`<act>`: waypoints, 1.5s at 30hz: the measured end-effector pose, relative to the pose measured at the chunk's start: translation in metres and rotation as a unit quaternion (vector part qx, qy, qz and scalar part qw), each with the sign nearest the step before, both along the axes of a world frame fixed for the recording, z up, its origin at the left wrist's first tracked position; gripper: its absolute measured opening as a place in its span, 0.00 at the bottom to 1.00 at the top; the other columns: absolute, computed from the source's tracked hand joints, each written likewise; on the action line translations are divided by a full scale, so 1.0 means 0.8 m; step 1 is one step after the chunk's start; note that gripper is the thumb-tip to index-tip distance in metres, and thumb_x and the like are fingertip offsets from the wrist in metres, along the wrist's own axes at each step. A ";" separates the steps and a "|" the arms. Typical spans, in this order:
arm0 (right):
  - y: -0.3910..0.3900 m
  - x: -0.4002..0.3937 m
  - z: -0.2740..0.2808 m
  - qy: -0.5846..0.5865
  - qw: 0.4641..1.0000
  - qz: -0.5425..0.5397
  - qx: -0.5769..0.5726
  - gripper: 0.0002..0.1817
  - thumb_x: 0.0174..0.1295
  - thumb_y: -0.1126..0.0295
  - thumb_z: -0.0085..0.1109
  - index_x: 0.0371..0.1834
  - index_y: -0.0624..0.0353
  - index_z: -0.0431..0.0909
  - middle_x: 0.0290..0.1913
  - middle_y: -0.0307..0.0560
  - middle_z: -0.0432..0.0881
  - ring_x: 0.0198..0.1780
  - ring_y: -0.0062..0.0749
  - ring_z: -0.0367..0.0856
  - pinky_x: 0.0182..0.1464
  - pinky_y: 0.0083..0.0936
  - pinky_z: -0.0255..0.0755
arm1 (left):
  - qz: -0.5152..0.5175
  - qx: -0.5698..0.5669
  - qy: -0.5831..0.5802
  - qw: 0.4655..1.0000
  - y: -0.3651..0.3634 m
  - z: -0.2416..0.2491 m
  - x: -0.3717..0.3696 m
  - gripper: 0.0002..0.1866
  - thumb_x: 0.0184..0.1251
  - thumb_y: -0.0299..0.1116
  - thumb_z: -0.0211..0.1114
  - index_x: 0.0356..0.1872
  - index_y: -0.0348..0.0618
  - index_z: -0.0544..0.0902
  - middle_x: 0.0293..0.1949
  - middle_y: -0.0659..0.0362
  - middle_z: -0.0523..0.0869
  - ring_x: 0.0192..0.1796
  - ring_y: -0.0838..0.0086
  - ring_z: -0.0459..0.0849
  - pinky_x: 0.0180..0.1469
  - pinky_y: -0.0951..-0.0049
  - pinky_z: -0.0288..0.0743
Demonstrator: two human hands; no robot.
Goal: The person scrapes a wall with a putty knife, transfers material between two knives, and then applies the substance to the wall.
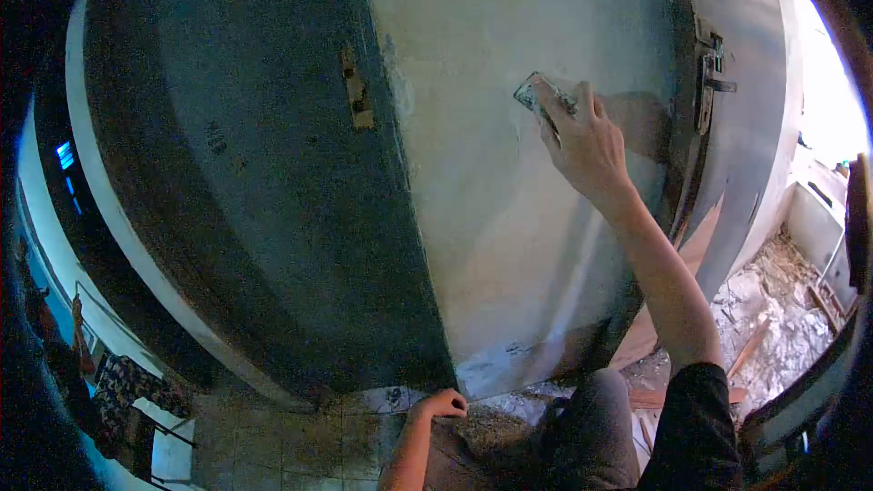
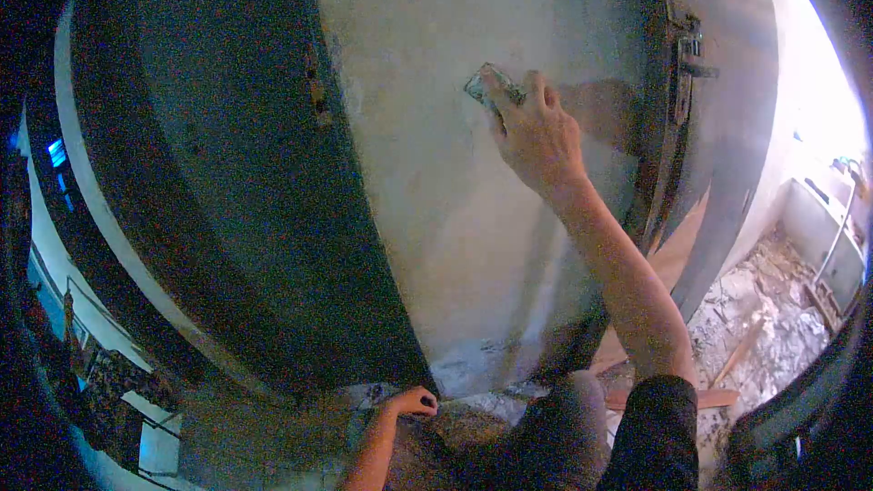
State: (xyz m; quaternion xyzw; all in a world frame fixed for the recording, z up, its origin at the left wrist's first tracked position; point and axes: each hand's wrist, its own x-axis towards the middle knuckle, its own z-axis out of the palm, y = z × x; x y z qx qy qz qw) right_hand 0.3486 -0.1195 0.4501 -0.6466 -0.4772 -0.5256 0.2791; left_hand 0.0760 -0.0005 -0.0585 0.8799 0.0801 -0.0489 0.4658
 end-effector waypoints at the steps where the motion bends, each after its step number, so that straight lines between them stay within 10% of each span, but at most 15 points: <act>1: 0.001 0.002 0.001 0.001 1.000 0.003 -0.009 0.27 0.58 0.63 0.55 0.63 0.31 0.64 0.46 0.53 0.68 0.45 0.47 0.77 0.40 0.39 0.77 | -0.002 0.003 0.010 1.000 -0.002 0.008 0.002 0.11 0.48 0.37 0.70 0.28 0.41 0.83 0.27 0.59 0.84 0.32 0.73 0.81 0.38 0.68 0.72; 32: 0.048 -0.011 -0.017 0.040 0.995 0.075 0.061 0.36 0.47 0.71 0.60 0.63 0.28 0.64 0.61 0.47 0.65 0.52 0.50 0.72 0.44 0.39 0.76 | -0.047 0.000 -0.040 0.998 0.000 -0.008 0.013 0.10 0.51 0.36 0.68 0.29 0.40 0.82 0.28 0.59 0.84 0.33 0.73 0.81 0.39 0.70 0.73; 45: 0.042 -0.019 -0.012 0.061 0.994 0.057 0.069 0.37 0.46 0.73 0.61 0.62 0.31 0.65 0.56 0.45 0.69 0.53 0.48 0.71 0.46 0.38 0.75 | 0.035 -0.030 0.188 0.981 -0.021 0.070 0.016 0.09 0.50 0.36 0.68 0.30 0.43 0.83 0.29 0.58 0.84 0.35 0.70 0.81 0.42 0.68 0.72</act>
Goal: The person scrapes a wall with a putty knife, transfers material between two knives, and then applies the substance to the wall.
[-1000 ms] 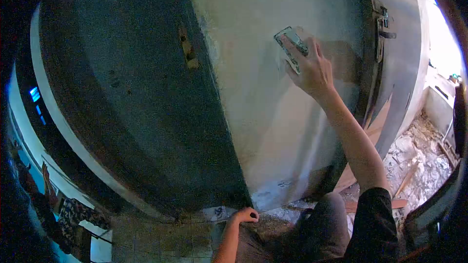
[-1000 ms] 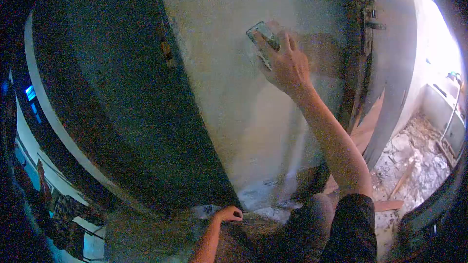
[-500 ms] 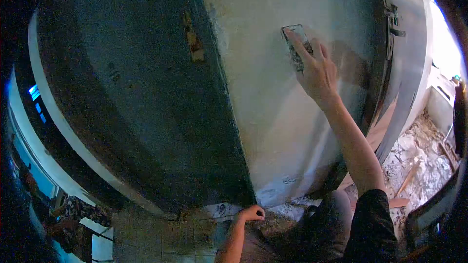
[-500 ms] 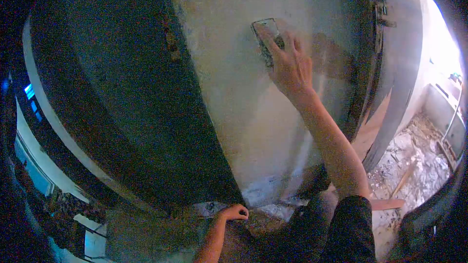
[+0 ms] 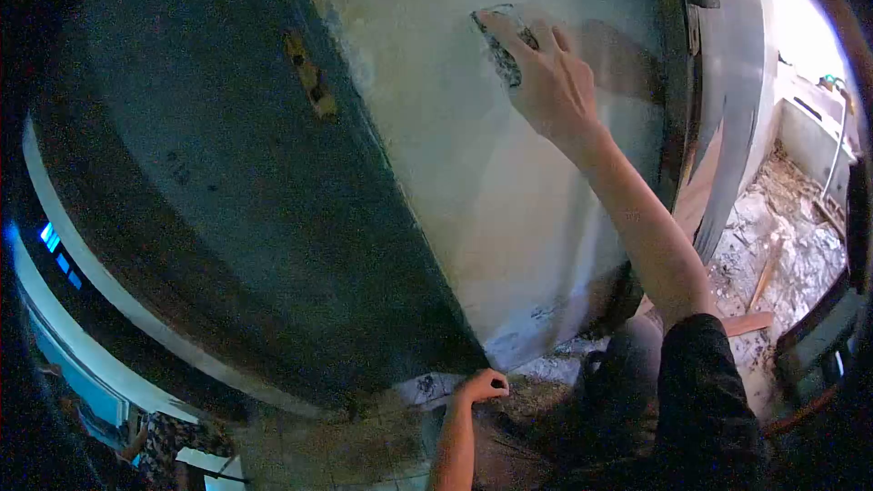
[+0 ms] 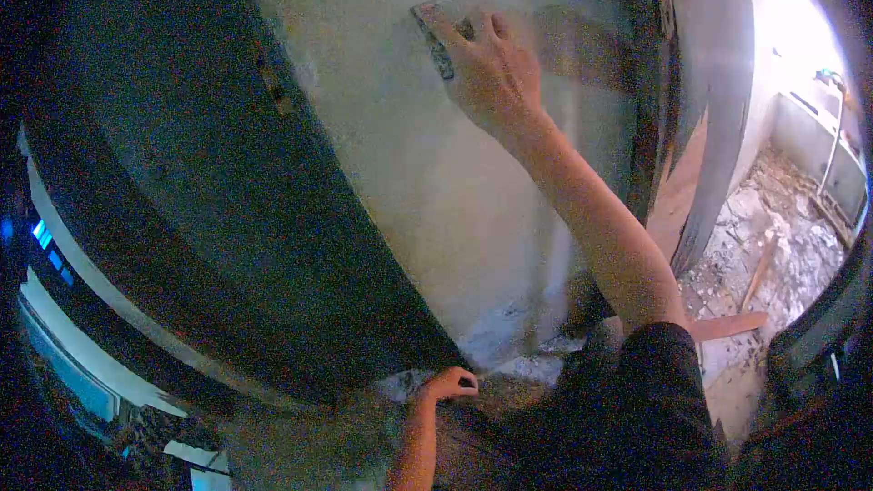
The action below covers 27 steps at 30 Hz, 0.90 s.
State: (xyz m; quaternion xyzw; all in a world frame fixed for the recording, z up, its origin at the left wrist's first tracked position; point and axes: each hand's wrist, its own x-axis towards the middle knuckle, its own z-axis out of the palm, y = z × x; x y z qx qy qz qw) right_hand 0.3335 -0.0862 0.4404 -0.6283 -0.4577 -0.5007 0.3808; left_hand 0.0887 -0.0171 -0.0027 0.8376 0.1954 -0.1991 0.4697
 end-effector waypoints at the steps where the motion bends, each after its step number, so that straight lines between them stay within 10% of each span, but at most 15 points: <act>1: 0.000 -0.001 0.001 -0.007 1.000 -0.001 0.004 0.37 0.45 0.73 0.62 0.62 0.32 0.65 0.56 0.46 0.69 0.52 0.47 0.72 0.45 0.38 0.75 | -0.023 0.017 -0.070 0.997 0.005 -0.014 0.000 0.09 0.50 0.36 0.67 0.30 0.43 0.83 0.29 0.58 0.84 0.34 0.71 0.81 0.41 0.68 0.73; 3: -0.003 0.000 0.003 -0.023 1.000 -0.005 0.014 0.37 0.44 0.73 0.62 0.61 0.33 0.66 0.55 0.46 0.70 0.51 0.46 0.73 0.43 0.37 0.75 | -0.068 0.050 -0.213 0.973 0.015 -0.060 -0.005 0.09 0.50 0.36 0.67 0.30 0.44 0.83 0.27 0.60 0.83 0.33 0.73 0.81 0.39 0.68 0.73; 27: -0.008 0.009 -0.006 0.003 0.999 0.019 -0.037 0.36 0.48 0.74 0.57 0.64 0.36 0.64 0.51 0.52 0.71 0.48 0.48 0.73 0.36 0.36 0.77 | -0.079 0.012 -0.132 0.988 0.024 -0.082 -0.009 0.09 0.51 0.35 0.67 0.28 0.40 0.83 0.26 0.60 0.84 0.31 0.77 0.80 0.37 0.72 0.72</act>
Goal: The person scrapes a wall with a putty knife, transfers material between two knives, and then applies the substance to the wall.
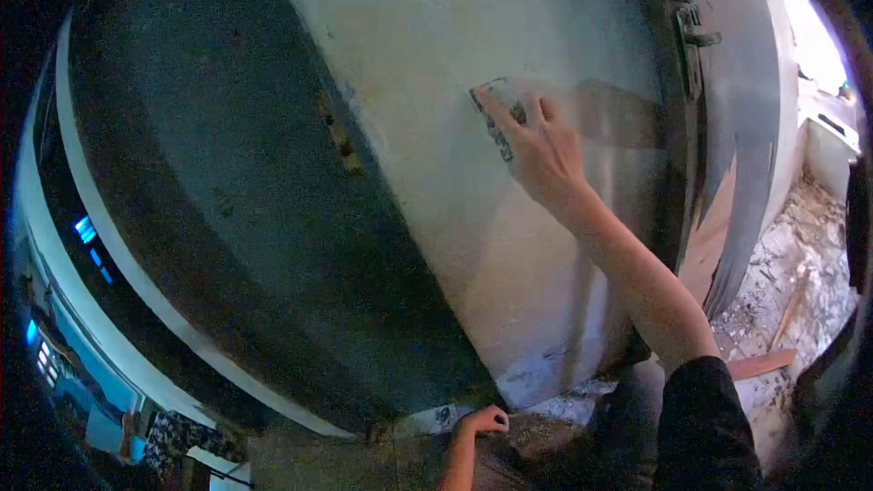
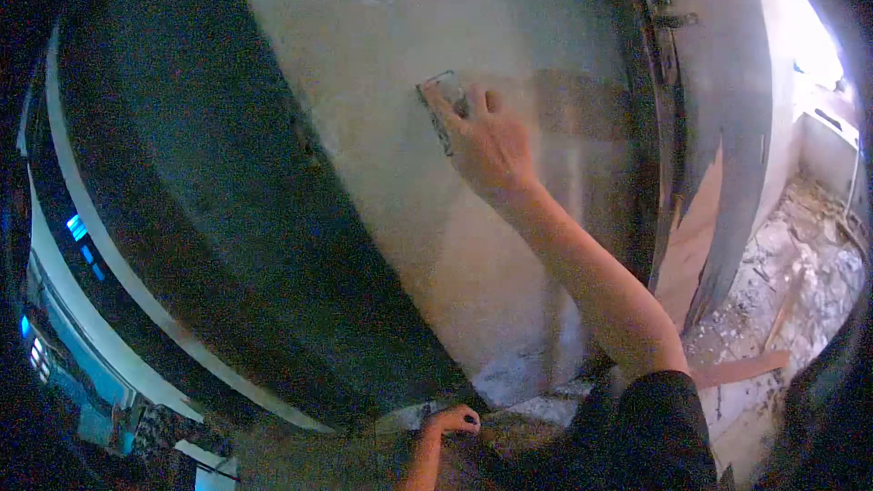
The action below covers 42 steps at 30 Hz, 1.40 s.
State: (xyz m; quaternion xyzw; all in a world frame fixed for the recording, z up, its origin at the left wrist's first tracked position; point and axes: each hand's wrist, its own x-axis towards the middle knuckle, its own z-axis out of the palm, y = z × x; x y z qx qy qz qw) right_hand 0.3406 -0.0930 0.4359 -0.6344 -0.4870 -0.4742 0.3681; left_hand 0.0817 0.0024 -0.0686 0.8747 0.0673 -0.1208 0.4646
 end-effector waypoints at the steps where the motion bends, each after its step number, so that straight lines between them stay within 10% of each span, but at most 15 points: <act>1: -0.001 0.002 -0.010 0.006 1.000 0.006 -0.011 0.37 0.48 0.75 0.58 0.65 0.35 0.62 0.51 0.50 0.70 0.48 0.48 0.73 0.36 0.35 0.77 | 0.001 -0.015 0.002 1.000 -0.008 -0.003 -0.001 0.09 0.51 0.35 0.67 0.28 0.40 0.83 0.26 0.60 0.84 0.31 0.77 0.80 0.36 0.72 0.72; 6: 0.011 0.000 -0.001 -0.005 1.000 0.016 0.024 0.37 0.48 0.76 0.57 0.65 0.34 0.62 0.50 0.50 0.71 0.46 0.47 0.74 0.35 0.34 0.77 | -0.013 -0.020 0.019 1.000 0.001 -0.021 0.005 0.09 0.51 0.35 0.68 0.28 0.40 0.83 0.27 0.61 0.85 0.31 0.76 0.80 0.36 0.71 0.72; 9: 0.003 -0.001 -0.007 0.039 0.999 0.021 -0.007 0.36 0.49 0.76 0.55 0.64 0.34 0.63 0.49 0.53 0.71 0.45 0.49 0.74 0.35 0.36 0.77 | 0.048 0.002 0.104 0.993 -0.036 0.074 0.008 0.08 0.51 0.34 0.68 0.28 0.40 0.84 0.28 0.60 0.85 0.32 0.75 0.81 0.36 0.71 0.73; 16: 0.000 0.002 0.005 0.024 0.999 0.026 0.032 0.36 0.48 0.76 0.57 0.63 0.36 0.65 0.53 0.49 0.70 0.48 0.46 0.73 0.40 0.36 0.75 | -0.010 -0.021 0.035 0.999 0.007 -0.051 -0.006 0.10 0.52 0.37 0.68 0.29 0.40 0.84 0.28 0.61 0.85 0.33 0.76 0.82 0.37 0.71 0.73; 42: -0.027 0.019 0.025 -0.030 0.997 -0.062 0.026 0.38 0.43 0.78 0.59 0.64 0.42 0.65 0.54 0.51 0.69 0.55 0.49 0.67 0.54 0.38 0.65 | -0.012 0.004 0.117 0.993 0.004 -0.045 0.012 0.11 0.64 0.40 0.60 0.29 0.44 0.81 0.25 0.58 0.77 0.23 0.71 0.73 0.33 0.63 0.68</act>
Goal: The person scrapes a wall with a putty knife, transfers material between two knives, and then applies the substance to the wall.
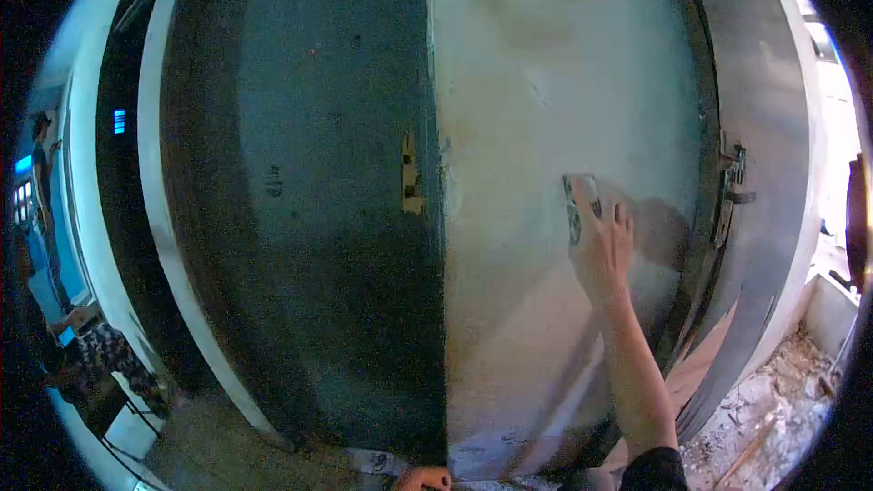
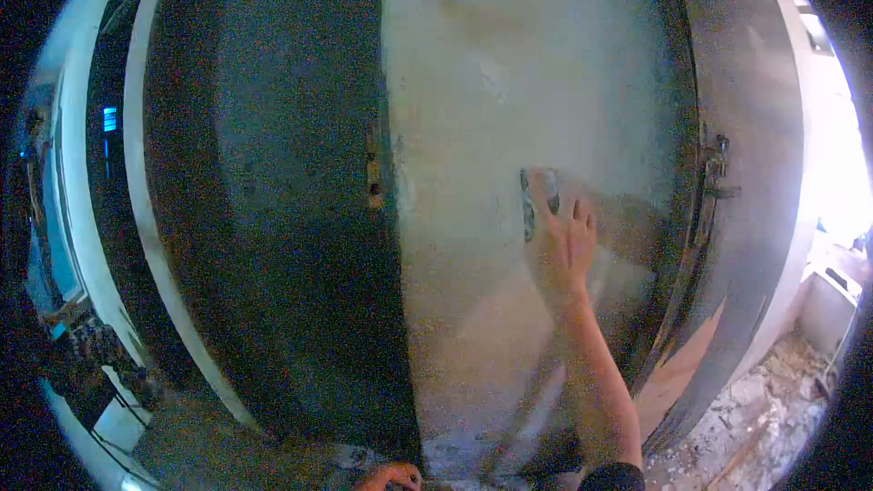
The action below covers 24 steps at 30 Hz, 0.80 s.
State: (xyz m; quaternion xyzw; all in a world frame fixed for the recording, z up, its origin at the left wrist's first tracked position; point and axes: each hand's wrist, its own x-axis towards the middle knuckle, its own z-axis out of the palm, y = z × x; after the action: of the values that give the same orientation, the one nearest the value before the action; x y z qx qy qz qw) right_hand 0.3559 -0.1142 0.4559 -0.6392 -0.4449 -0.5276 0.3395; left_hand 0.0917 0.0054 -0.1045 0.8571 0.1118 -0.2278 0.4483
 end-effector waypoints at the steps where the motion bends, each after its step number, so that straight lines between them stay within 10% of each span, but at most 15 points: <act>1: 0.006 -0.005 0.012 0.012 1.000 -0.001 -0.006 0.39 0.43 0.78 0.59 0.64 0.41 0.65 0.54 0.51 0.69 0.55 0.49 0.67 0.54 0.38 0.64 | -0.010 -0.002 0.011 1.000 0.003 0.003 -0.002 0.11 0.64 0.39 0.60 0.29 0.44 0.81 0.25 0.58 0.77 0.23 0.70 0.73 0.34 0.62 0.68; 24: 0.014 -0.043 0.010 0.075 0.995 0.057 0.017 0.30 0.52 0.59 0.62 0.61 0.40 0.66 0.52 0.54 0.70 0.51 0.50 0.72 0.42 0.41 0.74 | 0.005 -0.005 -0.154 0.988 -0.001 -0.012 -0.005 0.13 0.51 0.42 0.68 0.27 0.42 0.84 0.22 0.61 0.83 0.25 0.77 0.78 0.31 0.72 0.71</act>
State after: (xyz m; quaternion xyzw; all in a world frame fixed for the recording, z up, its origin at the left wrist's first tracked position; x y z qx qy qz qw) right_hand 0.3216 -0.1033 0.4636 -0.6448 -0.4451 -0.4650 0.4122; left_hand 0.0876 0.0046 -0.1137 0.8790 0.0447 -0.0913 0.4659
